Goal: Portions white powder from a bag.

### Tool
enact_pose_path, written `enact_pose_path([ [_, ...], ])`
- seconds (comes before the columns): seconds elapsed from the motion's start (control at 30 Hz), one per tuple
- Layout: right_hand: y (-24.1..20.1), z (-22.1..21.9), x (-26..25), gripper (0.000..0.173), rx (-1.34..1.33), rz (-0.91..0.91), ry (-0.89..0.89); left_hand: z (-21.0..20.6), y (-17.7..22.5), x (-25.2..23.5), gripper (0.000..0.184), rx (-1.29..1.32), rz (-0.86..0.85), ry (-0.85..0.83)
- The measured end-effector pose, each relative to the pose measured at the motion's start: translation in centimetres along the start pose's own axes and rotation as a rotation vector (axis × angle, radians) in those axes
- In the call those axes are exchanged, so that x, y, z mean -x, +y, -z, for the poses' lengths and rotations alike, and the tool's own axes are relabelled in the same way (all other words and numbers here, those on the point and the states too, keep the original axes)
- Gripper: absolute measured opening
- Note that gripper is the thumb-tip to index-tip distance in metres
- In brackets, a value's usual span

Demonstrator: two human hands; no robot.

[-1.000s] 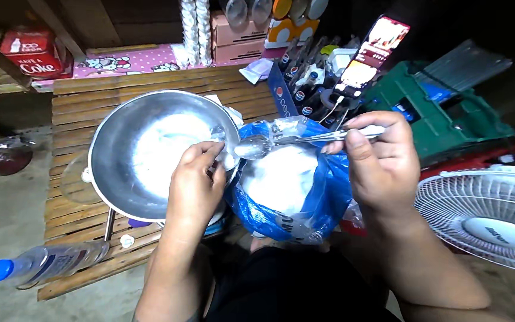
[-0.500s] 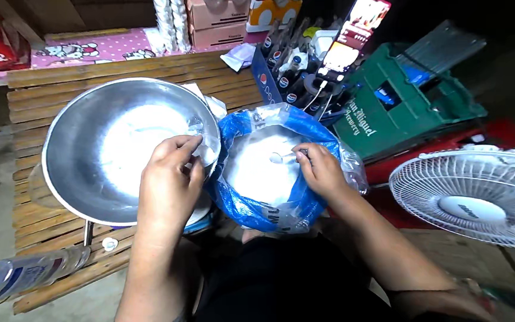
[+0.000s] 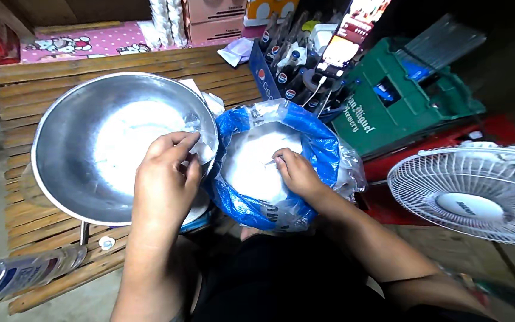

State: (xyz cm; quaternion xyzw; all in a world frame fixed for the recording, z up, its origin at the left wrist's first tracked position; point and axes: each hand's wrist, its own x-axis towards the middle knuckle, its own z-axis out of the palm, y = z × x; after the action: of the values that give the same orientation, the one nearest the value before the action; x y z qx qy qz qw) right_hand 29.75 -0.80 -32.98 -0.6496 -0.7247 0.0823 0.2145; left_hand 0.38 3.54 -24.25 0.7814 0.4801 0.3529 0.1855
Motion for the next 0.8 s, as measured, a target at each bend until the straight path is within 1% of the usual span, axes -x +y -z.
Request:
enact_pose_path([
  [0.1, -0.3, -0.2, -0.1, 0.028, -0.154, -0.096, -0.021, 0.1, -0.1, 0.0, 0.031, 0.001, -0.004, -0.008],
  [0.23, 0.5, -0.2, 0.1, 0.029, -0.358, -0.254, -0.019, 0.1, 0.0, 0.0, 0.030, 0.001, -0.001, -0.009],
  [0.33, 1.2, 0.3, 0.5, 0.031, -0.467, -0.388, -0.025, 0.1, 0.1, 0.0, 0.031, -0.004, 0.000, -0.008],
  [0.43, 2.0, 0.7, 0.9, 0.031, -0.552, -0.492, 0.013, 0.1, 0.1, -0.1, 0.031, -0.007, -0.001, -0.007],
  [0.53, 2.2, 1.4, 1.6, 0.028, -0.618, -0.541, 0.058, 0.0, 0.0, 0.0, 0.031, -0.014, 0.001, -0.004],
  [0.63, 2.1, 2.4, 2.5, 0.028, -0.698, -0.553, 0.096, 0.0, 0.1, 0.0, 0.031, -0.012, 0.004, -0.002],
  [0.8, 1.6, 4.5, 2.7, 0.020, -0.934, -0.521, 0.169, -0.1, 0.0, 0.0, 0.031, 0.000, 0.017, 0.005],
])
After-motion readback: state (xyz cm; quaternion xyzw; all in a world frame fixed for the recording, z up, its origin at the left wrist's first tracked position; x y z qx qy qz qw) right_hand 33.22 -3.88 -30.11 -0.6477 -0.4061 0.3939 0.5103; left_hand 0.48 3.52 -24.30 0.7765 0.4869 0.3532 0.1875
